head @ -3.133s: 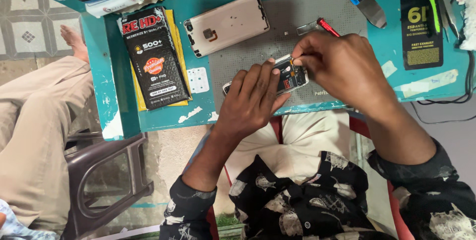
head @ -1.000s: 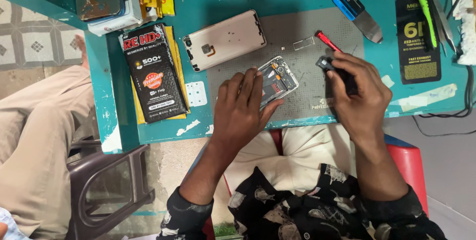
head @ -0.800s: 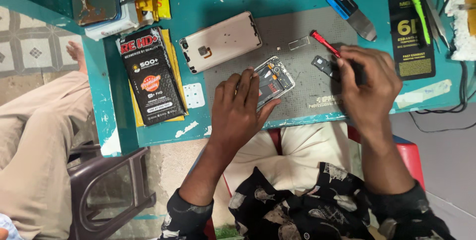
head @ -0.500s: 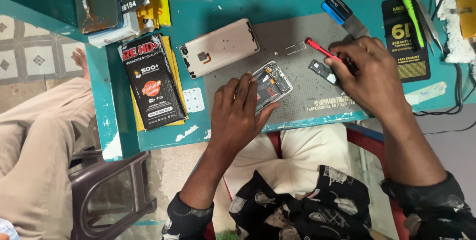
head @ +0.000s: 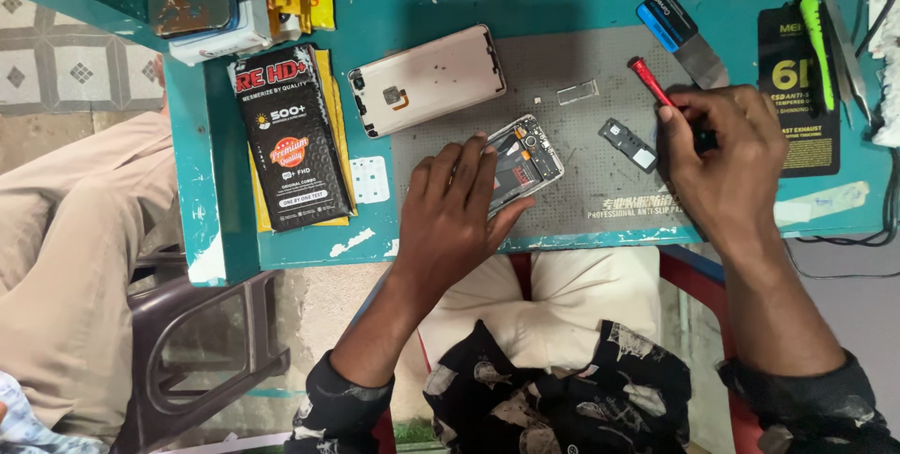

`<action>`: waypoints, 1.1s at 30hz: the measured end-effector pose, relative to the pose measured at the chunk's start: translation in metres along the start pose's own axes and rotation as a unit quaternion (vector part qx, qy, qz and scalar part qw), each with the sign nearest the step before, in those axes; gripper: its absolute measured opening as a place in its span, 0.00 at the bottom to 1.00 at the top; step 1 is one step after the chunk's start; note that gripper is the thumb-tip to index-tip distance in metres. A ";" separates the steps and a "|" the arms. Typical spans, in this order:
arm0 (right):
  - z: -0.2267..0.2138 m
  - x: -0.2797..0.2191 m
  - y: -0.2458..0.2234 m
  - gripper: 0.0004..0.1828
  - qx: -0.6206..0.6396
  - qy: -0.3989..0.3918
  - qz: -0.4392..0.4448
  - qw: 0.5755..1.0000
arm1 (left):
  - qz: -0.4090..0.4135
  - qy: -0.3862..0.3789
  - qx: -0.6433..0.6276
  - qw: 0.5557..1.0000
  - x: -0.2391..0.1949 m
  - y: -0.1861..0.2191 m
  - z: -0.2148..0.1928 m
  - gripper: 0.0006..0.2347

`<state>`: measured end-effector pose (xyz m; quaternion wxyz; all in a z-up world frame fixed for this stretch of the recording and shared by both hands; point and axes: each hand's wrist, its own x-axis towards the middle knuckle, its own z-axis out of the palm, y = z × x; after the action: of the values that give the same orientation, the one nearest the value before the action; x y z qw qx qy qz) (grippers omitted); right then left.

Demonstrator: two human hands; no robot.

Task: The person disassembles a smartphone using a screwdriver and tweezers. They remove the back cover, unscrew internal components, and detach the battery and camera module before placing the parts on the workbench.

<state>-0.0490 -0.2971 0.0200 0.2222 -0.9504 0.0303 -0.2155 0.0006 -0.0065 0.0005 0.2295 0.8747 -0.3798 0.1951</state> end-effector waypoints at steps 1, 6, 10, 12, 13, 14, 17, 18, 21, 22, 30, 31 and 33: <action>-0.001 0.000 -0.001 0.05 -0.001 -0.002 0.000 1.000 | 0.001 0.002 0.000 1.000 0.000 0.000 0.000 0.27; -0.004 0.004 -0.008 0.05 -0.011 0.005 -0.019 1.000 | 0.000 0.001 -0.001 1.000 0.000 0.000 -0.002 0.27; -0.005 0.004 -0.010 0.04 -0.013 -0.003 -0.014 1.000 | -0.013 0.009 -0.020 1.000 0.000 0.000 -0.004 0.25; -0.004 0.004 -0.009 0.05 -0.014 -0.005 -0.014 1.000 | -0.029 0.015 -0.045 0.998 0.000 -0.001 -0.006 0.22; -0.004 0.003 -0.008 0.05 -0.015 -0.007 -0.015 1.000 | -0.038 0.018 -0.058 0.997 -0.001 -0.001 -0.007 0.20; -0.004 0.003 -0.007 0.05 -0.018 -0.009 -0.018 1.000 | -0.056 0.026 -0.077 0.995 -0.001 -0.002 -0.008 0.18; -0.003 0.000 -0.003 0.05 -0.020 -0.011 -0.020 1.000 | -0.115 0.052 -0.146 0.981 -0.001 -0.006 -0.010 0.14; -0.003 0.000 -0.002 0.05 -0.022 -0.012 -0.021 0.999 | -0.139 0.063 -0.177 0.972 -0.002 -0.007 -0.012 0.13; -0.002 -0.003 0.004 0.05 -0.029 -0.012 -0.026 0.999 | -0.227 0.078 -0.289 0.927 -0.003 -0.009 -0.014 0.11; -0.001 -0.004 0.005 0.05 -0.030 -0.012 -0.027 0.999 | -0.259 0.080 -0.328 0.905 -0.004 -0.010 -0.014 0.11; 0.000 -0.010 0.017 0.07 -0.061 -0.025 -0.033 0.997 | -0.350 0.107 -0.533 0.763 -0.011 -0.021 -0.003 0.10; 0.002 -0.010 0.017 0.08 -0.065 -0.028 -0.034 0.997 | -0.348 0.118 -0.550 0.750 -0.013 -0.023 -0.003 0.10; 0.001 -0.010 0.016 0.08 -0.065 -0.028 -0.046 0.996 | -0.344 0.128 -0.573 0.733 -0.015 -0.024 0.000 0.10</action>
<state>-0.0569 -0.3094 0.0087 0.1503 -0.9689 -0.0060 -0.1967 0.0094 0.0171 -0.0133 0.7850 0.6152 -0.0599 -0.0415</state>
